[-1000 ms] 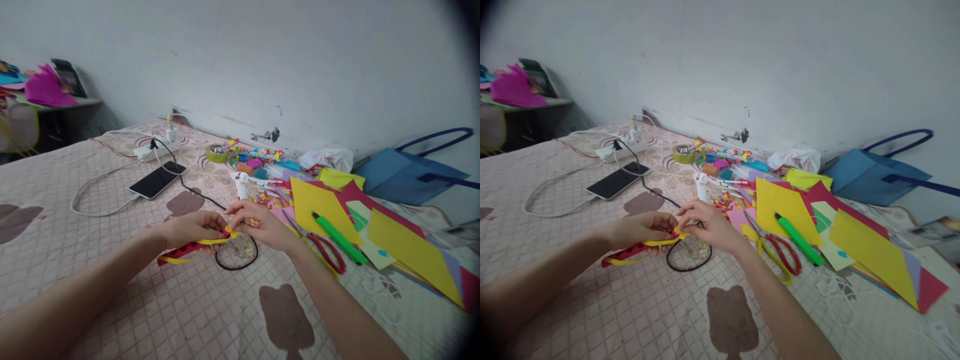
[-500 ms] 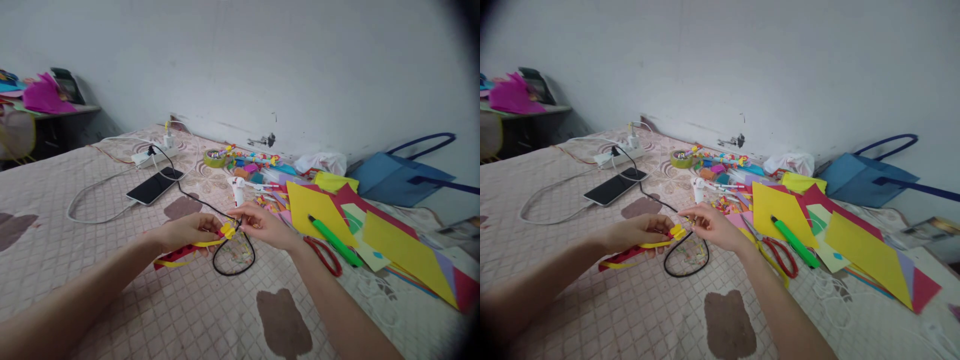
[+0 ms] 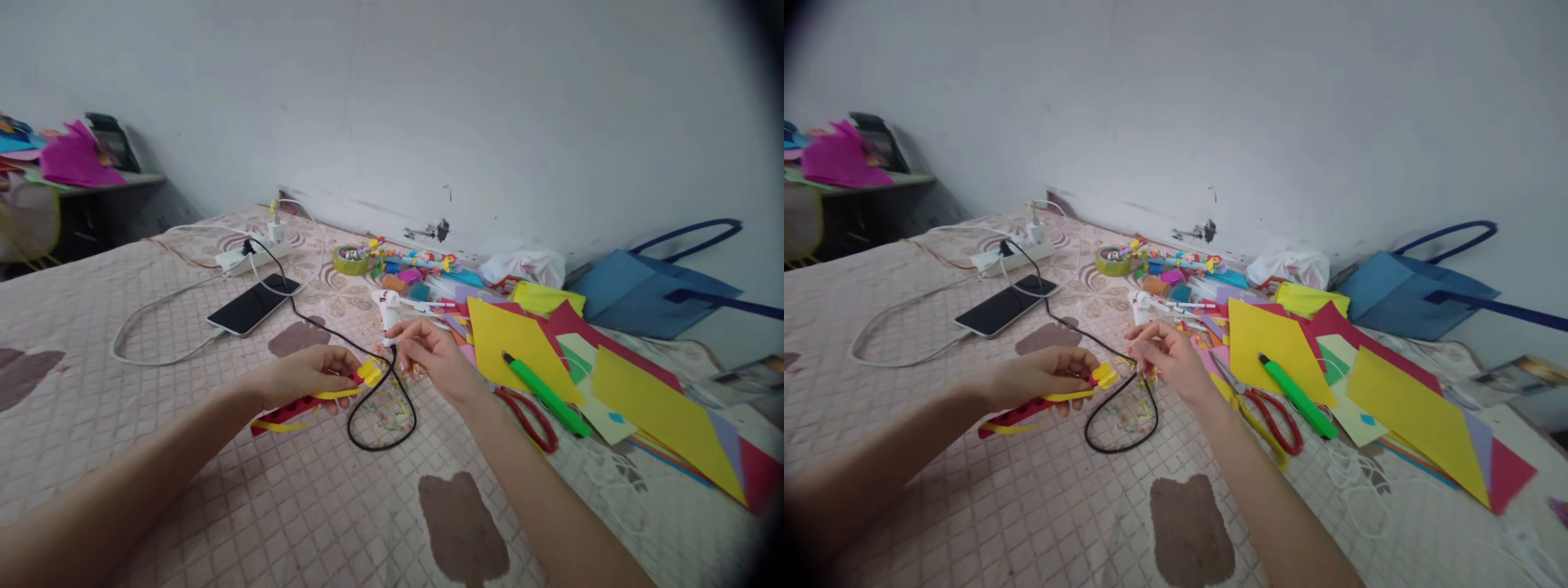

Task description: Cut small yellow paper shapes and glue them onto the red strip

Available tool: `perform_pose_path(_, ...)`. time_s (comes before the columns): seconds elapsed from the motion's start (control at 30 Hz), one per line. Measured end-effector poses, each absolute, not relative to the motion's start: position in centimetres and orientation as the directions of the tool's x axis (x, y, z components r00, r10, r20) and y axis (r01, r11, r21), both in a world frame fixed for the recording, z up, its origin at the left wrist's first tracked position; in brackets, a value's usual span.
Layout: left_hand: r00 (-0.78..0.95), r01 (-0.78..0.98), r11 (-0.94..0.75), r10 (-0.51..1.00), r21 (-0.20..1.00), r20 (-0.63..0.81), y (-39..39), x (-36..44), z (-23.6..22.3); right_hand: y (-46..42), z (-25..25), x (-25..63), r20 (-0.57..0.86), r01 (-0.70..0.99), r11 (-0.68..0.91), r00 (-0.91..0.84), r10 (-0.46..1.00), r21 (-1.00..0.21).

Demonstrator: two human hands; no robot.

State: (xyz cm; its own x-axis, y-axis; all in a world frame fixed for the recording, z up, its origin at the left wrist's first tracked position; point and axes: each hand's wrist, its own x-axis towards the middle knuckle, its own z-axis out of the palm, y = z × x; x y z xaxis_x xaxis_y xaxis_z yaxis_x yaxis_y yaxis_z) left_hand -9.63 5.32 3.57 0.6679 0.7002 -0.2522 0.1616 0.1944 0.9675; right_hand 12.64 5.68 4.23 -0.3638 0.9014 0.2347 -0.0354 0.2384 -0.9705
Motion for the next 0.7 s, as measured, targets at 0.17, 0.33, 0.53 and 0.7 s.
perform_pose_path(0.17, 0.646, 0.139, 0.203, 0.724, 0.969, -0.244, 5.5, -9.8, 3.8, 5.9, 4.3, 12.7, 0.185, -0.426, 0.061, -0.257, 0.948, -0.903)
perform_pose_path(0.33, 0.623, 0.104, 0.206, 0.749, 0.973, -0.226, 5.9, -10.1, 3.7, 5.6, 3.6, 12.3, 0.242, -0.134, 0.216, -0.229, 0.943, -0.967)
perform_pose_path(0.53, 0.654, 0.069, 0.215, 0.727, 0.974, -0.207, 5.7, -10.1, 3.7, 4.9, 1.8, 10.3, 0.243, 0.252, 0.384, -0.452, 0.858, -0.888)
perform_pose_path(0.7, 0.609, 0.074, 0.202, 0.766, 0.977, -0.205, 6.1, -10.5, 3.8, 5.6, 2.0, 10.7, 0.241, 0.208, 0.284, -0.211, 0.947, -0.936)
